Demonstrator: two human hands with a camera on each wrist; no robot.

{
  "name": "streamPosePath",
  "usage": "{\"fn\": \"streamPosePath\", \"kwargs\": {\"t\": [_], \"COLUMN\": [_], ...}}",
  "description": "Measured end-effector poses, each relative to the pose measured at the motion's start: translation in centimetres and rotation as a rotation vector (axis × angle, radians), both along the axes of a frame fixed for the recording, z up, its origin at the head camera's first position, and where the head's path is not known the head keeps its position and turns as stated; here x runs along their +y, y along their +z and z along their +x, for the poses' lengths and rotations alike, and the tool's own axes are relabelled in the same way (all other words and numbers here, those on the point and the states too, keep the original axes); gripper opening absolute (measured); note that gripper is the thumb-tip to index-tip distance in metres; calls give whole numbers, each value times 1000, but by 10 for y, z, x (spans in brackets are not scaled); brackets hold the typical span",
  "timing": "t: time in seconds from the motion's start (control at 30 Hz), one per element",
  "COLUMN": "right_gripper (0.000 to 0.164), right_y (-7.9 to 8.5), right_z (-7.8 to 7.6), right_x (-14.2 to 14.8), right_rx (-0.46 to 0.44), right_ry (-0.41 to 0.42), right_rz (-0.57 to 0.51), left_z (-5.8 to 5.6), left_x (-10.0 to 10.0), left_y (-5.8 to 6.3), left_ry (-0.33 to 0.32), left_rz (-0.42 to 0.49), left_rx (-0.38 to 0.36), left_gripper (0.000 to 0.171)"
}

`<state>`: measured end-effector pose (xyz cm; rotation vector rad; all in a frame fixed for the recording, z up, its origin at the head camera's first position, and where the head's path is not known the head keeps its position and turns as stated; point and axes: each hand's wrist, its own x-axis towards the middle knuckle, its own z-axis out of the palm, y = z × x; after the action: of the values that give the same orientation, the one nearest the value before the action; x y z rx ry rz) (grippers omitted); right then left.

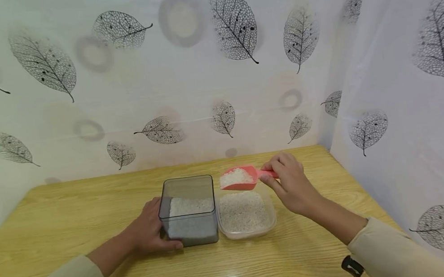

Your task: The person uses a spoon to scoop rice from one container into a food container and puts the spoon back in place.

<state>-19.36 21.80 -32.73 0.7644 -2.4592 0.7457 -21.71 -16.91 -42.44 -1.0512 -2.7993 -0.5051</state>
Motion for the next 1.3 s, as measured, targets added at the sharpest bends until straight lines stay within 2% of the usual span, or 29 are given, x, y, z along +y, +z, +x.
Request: {"fn": "streamPosePath", "kwargs": {"t": [0.17,0.37,0.7,0.93,1.13,1.3], "right_gripper": [11,2,10,9,10,22], "right_y": [-8,-15,-20,-15,-4,7], "right_z": [2,3,0,-2,-2,-1], "right_x": [11,20,27,29,31,34], "right_rx": [-16,-23,-5,57,127,213], "right_ry": [25,67,164,203,207,229], "right_rz": [45,121,270,340,428,464], "left_z": [1,-1,0,1,1,1], "left_x": [0,0,0,0,0,0], "left_y": [0,-1,0,0,1,1], "left_ry": [6,13,11,17,17,15], "left_rz": [-9,-20,-16,-24,-24,-15], "left_rx": [3,11,5,4,8,8], "left_gripper": [114,116,115,116,117,116]}}
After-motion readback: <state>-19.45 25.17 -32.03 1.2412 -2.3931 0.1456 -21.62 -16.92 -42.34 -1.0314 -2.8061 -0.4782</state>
